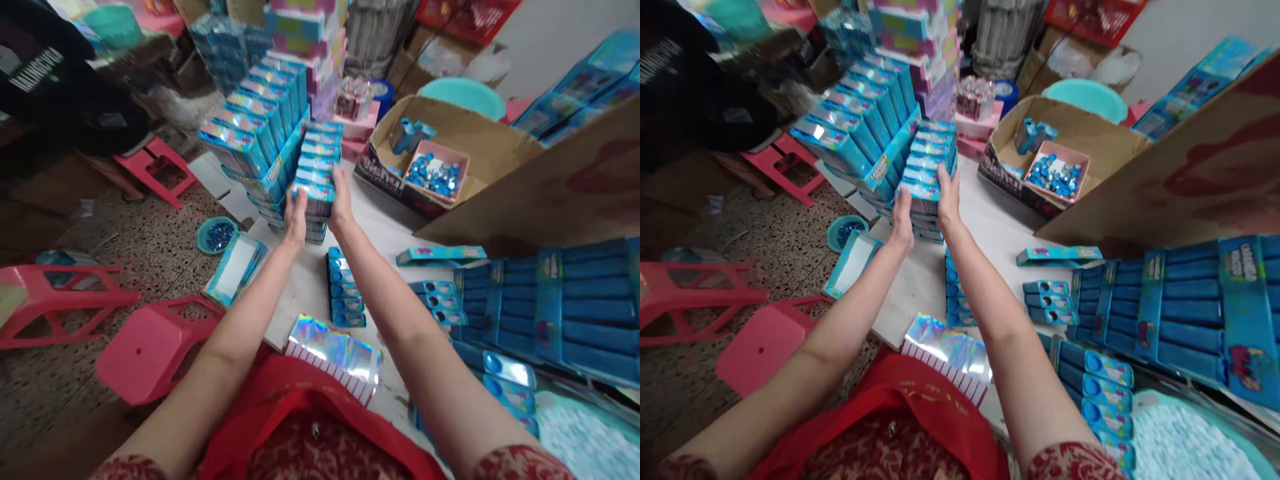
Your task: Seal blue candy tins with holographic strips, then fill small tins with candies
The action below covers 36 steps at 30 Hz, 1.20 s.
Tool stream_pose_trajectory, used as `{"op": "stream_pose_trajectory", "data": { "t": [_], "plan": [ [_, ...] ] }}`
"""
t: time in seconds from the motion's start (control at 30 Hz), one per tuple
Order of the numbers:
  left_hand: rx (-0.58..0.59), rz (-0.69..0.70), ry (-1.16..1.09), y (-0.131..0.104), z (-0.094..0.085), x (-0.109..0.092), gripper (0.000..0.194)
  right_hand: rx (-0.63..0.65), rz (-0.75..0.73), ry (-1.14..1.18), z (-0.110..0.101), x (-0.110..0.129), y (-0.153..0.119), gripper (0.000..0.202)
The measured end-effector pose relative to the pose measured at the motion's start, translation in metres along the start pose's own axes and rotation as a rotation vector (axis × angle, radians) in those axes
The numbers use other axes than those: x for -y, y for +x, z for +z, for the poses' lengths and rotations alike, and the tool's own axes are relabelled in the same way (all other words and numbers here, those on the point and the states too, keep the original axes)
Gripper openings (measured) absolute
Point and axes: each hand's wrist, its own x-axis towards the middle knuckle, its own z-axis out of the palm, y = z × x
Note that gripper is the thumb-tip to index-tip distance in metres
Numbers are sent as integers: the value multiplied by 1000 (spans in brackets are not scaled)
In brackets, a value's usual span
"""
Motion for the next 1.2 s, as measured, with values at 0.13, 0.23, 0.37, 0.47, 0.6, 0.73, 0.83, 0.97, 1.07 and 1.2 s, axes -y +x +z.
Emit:
{"op": "stream_pose_trajectory", "data": {
  "t": [0.13, 0.23, 0.37, 0.47, 0.6, 0.73, 0.83, 0.97, 1.07, 1.2],
  "plan": [
    [8, 59, 191, -22, -12, 7, 51, -81, -57, -69, -32, 23, -52, 69],
    [-92, 125, 452, -92, -46, 10, 45, -249, -18, -261, -89, 47, -156, 47],
    [485, -61, 648, -199, -82, 22, 24, -599, 348, -525, -160, 27, -301, 37],
    [1117, -251, 606, -240, -71, 42, 24, -620, 641, -627, -185, -16, -358, 47],
    [1300, -172, 634, -255, -28, 73, 40, -527, 716, -383, -194, -49, -376, 48],
    [1276, -117, 982, -256, 1, 91, 31, -450, 599, -369, -199, -44, -382, 40],
    [1324, -77, 1129, -254, 9, 91, 29, -401, 402, -673, -197, -34, -385, 38],
    [1305, -71, 1171, -251, 14, 85, 28, -246, 94, -1297, -189, -28, -387, 31],
    [1275, -76, 1189, -252, 16, 83, 30, -100, -35, -1550, -184, -28, -392, 30],
    [1246, -112, 1180, -254, 15, 84, 31, -33, -183, -1665, -182, -31, -400, 33]
  ]
}}
